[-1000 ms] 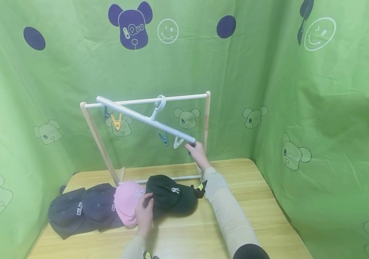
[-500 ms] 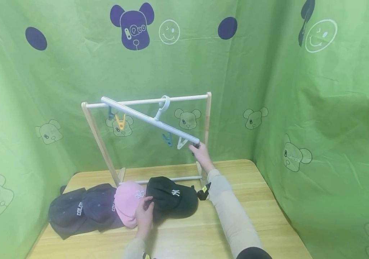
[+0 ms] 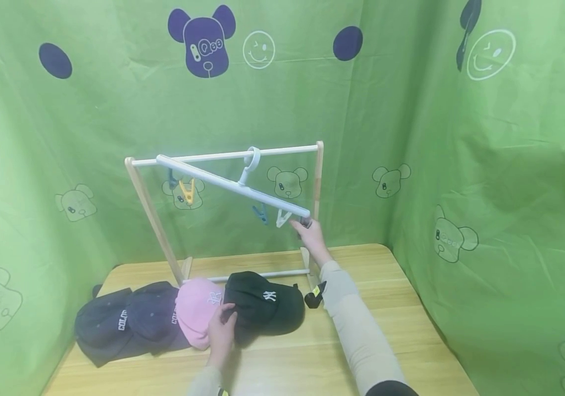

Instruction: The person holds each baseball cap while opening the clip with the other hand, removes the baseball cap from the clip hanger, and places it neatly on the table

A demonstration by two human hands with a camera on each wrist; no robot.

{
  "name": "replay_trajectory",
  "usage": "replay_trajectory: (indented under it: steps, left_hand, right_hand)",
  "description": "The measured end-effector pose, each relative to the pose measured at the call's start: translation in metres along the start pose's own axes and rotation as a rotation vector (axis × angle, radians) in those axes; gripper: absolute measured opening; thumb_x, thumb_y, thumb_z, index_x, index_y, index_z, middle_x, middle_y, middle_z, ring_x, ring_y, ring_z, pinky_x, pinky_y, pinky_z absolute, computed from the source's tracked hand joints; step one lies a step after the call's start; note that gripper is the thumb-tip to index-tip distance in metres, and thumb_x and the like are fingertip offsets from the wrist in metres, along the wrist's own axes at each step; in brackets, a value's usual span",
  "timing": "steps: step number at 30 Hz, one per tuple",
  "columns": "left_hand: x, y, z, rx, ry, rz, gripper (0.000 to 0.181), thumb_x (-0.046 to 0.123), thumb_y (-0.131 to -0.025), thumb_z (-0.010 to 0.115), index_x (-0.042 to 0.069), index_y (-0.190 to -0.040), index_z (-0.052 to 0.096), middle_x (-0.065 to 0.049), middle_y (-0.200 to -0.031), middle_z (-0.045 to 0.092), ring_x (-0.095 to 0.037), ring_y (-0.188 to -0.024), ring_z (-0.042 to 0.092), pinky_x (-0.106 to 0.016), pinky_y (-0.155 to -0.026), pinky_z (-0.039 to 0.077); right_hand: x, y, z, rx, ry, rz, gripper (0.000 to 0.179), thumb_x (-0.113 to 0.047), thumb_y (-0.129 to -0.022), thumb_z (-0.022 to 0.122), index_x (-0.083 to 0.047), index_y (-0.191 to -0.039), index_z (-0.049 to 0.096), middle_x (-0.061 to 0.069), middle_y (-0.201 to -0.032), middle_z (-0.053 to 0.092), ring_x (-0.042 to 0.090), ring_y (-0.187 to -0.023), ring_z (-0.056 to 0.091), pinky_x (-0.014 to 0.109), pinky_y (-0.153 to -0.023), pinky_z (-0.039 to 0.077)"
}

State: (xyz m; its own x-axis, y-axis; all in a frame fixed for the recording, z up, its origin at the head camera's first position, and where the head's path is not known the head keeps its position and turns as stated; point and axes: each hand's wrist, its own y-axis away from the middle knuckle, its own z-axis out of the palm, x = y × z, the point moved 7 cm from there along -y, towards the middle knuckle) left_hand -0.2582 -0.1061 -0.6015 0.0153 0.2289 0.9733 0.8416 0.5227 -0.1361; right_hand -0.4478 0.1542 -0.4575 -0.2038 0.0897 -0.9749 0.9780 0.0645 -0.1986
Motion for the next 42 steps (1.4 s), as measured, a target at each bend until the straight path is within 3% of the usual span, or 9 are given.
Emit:
replay_trajectory:
  steps: [3,10,18,28,36,42]
  left_hand:
    - [-0.002,0.0,0.0,-0.006,-0.015,-0.001,0.018,-0.006,-0.082,0.067,0.003,-0.097,0.07,-0.017,-0.109,0.071,-0.033,-0.109,0.061,-0.049,-0.096,0.047]
    - [-0.006,0.001,0.001,-0.038,-0.019,-0.015,0.019,-0.004,-0.083,0.067,0.004,-0.1,0.07,-0.017,-0.113,0.069,-0.035,-0.114,0.059,-0.052,-0.101,0.044]
    - [-0.007,0.002,0.003,-0.085,-0.044,-0.007,0.024,-0.003,-0.082,0.068,0.003,-0.105,0.068,-0.023,-0.118,0.066,-0.041,-0.119,0.056,-0.058,-0.104,0.04]
    - [-0.013,0.002,0.004,-0.107,-0.05,-0.026,0.025,-0.002,-0.083,0.068,0.004,-0.107,0.067,-0.022,-0.121,0.065,-0.042,-0.123,0.054,-0.058,-0.107,0.038]
    - [-0.014,0.003,0.004,-0.109,-0.043,-0.027,0.025,-0.002,-0.083,0.067,0.003,-0.108,0.067,-0.022,-0.121,0.065,-0.041,-0.124,0.054,-0.058,-0.108,0.037]
    - [-0.015,0.003,0.004,-0.104,-0.052,-0.021,0.025,-0.001,-0.083,0.068,0.003,-0.108,0.067,-0.021,-0.121,0.066,-0.041,-0.124,0.054,-0.058,-0.107,0.037]
  right_hand:
    - [-0.002,0.002,-0.001,-0.006,-0.03,-0.017,0.033,-0.038,-0.091,0.066,-0.016,-0.075,0.047,-0.007,-0.063,0.046,0.009,-0.058,0.042,0.023,-0.061,0.04]
    - [0.003,-0.001,-0.005,0.023,0.025,0.058,0.031,-0.035,-0.094,0.063,-0.012,-0.079,0.048,-0.002,-0.067,0.05,0.008,-0.06,0.046,0.022,-0.066,0.046]
    - [0.003,0.0,-0.006,0.035,0.005,0.078,0.03,-0.035,-0.095,0.061,-0.015,-0.078,0.048,-0.005,-0.066,0.05,0.007,-0.061,0.047,0.027,-0.07,0.049]
    - [-0.001,0.003,-0.009,0.104,-0.074,0.052,0.024,-0.033,-0.096,0.06,-0.012,-0.089,0.049,-0.008,-0.068,0.05,0.006,-0.062,0.047,0.022,-0.066,0.048]
    - [0.001,0.003,-0.017,0.154,-0.141,0.024,0.023,-0.032,-0.096,0.06,-0.016,-0.084,0.048,-0.008,-0.065,0.049,0.005,-0.058,0.046,0.018,-0.06,0.045]
    - [0.002,0.005,-0.018,0.146,-0.123,0.025,0.027,-0.036,-0.096,0.059,-0.014,-0.083,0.05,-0.009,-0.064,0.05,0.005,-0.058,0.046,0.021,-0.063,0.046]
